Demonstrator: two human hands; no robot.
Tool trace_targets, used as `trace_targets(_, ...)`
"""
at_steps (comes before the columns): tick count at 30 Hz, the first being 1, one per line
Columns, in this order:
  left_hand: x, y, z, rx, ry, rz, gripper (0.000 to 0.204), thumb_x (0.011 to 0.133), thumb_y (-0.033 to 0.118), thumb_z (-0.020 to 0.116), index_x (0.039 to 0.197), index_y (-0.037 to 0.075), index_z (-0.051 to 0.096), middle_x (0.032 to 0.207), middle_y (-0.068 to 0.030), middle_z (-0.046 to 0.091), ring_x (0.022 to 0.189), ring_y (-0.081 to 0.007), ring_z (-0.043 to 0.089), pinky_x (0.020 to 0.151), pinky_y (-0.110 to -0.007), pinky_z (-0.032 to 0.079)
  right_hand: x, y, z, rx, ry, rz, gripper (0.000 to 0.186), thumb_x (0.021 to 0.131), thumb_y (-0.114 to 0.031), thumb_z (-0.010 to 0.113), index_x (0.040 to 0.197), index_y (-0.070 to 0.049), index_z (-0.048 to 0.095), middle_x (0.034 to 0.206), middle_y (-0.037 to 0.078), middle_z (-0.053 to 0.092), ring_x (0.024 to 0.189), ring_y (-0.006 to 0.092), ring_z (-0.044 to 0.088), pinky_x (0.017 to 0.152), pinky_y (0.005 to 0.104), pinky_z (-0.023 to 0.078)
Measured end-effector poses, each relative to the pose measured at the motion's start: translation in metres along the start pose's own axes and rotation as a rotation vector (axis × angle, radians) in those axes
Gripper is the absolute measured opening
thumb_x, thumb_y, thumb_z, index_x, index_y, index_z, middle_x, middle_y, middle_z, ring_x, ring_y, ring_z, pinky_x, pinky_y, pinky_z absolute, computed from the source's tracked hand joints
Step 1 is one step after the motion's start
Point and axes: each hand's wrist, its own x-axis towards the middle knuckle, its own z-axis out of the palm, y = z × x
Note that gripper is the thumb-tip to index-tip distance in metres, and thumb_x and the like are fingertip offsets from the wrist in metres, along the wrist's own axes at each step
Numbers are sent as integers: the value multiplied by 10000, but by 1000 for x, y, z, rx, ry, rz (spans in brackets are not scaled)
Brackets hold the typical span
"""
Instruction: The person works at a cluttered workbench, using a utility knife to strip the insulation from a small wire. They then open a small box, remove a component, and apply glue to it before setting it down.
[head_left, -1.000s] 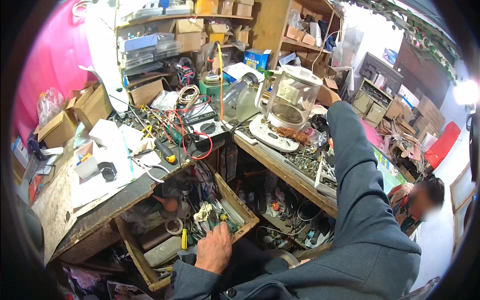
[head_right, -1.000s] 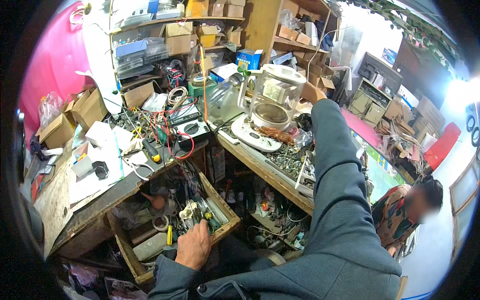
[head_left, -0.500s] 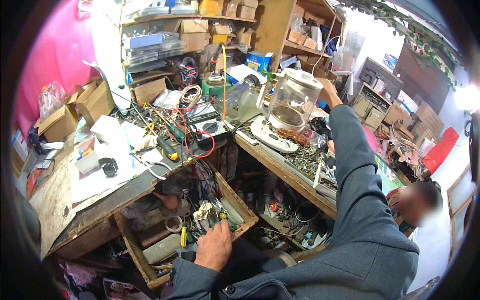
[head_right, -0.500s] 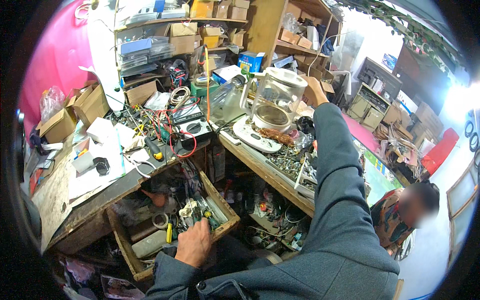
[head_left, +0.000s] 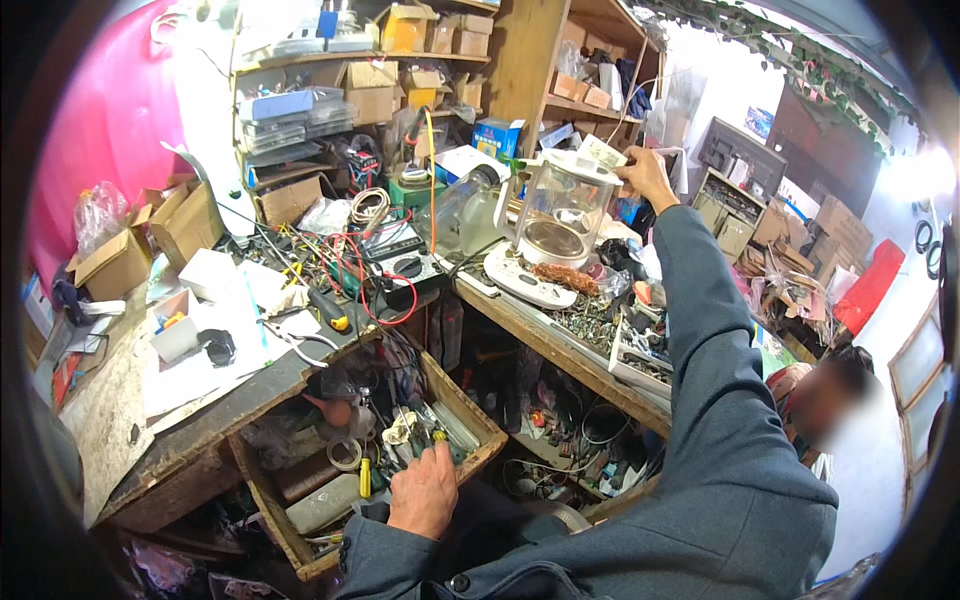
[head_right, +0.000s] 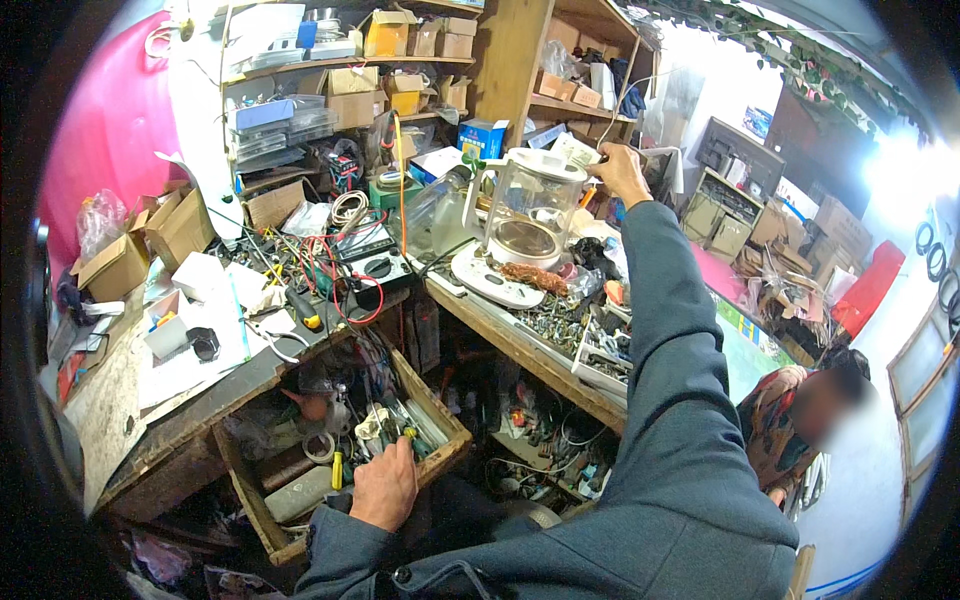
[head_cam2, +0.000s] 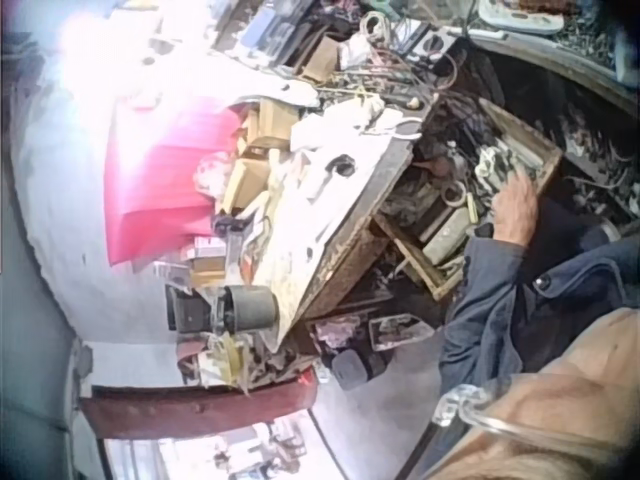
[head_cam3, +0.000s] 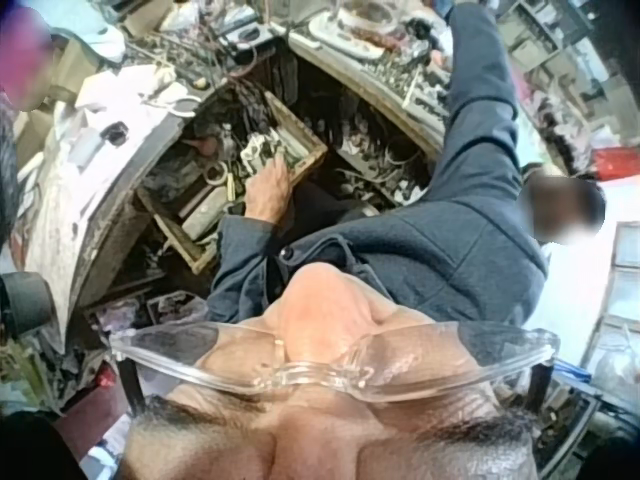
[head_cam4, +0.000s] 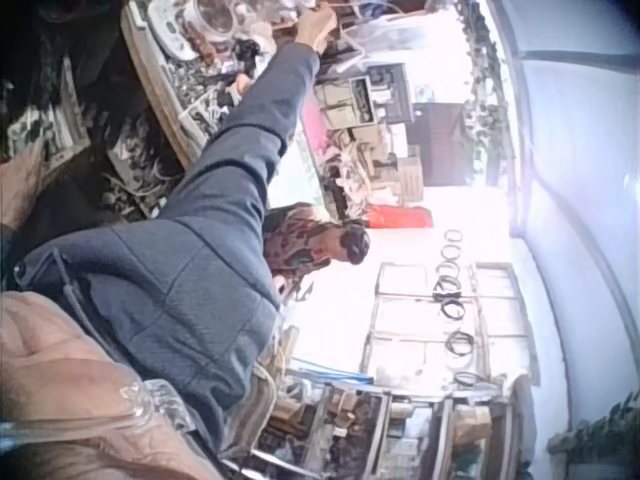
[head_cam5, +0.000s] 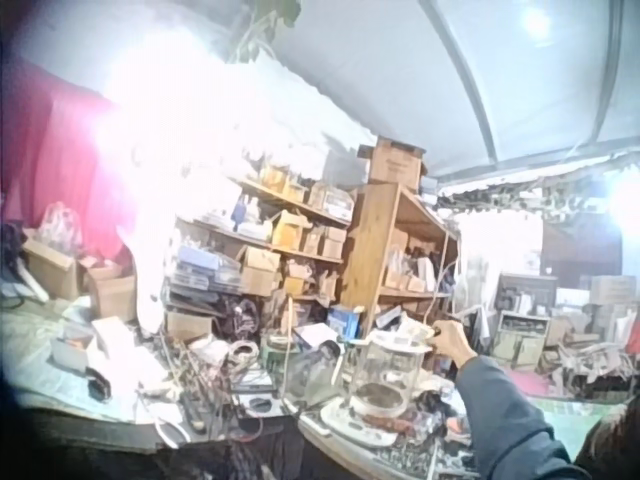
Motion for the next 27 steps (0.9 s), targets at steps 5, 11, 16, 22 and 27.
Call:
trace_targets(5,-4,-1,0,-2,52,4,118,953,133,538,1026,41,527,835,-151,641,732,-344,687,588,-481,539,8,-46,-28,-218,133,-241,348,727,-214,825,993,-7,736,993,253,722,951,404,704,867,456,530)
trace_targets(11,-3,4,-1,35,83,47,103,913,124,572,981,54,540,820,-105,657,717,-291,712,575,-413,571,34,-99,-65,-221,219,-467,333,756,-215,819,1033,-43,751,962,222,736,888,348,736,799,410,552)
trace_targets(16,-7,3,-1,0,90,77,131,930,142,571,988,32,530,815,-128,653,705,-321,707,565,-437,569,4,-194,-63,63,131,-640,280,796,-196,814,1042,-74,761,961,152,764,851,231,753,769,344,554)
trace_targets(22,-14,-5,3,-9,125,-10,138,940,142,568,1031,48,525,790,-141,642,694,-355,686,566,-484,528,-92,-337,-24,503,-66,-837,229,798,-8,763,1026,-9,741,938,102,771,810,140,709,703,312,596)
trace_targets(27,-10,-13,6,-385,249,-164,199,1025,239,569,1099,55,566,850,-229,652,755,-474,638,619,-563,482,-188,-389,29,511,-61,-1045,177,758,-43,773,905,-41,676,819,115,668,721,260,695,617,362,572)
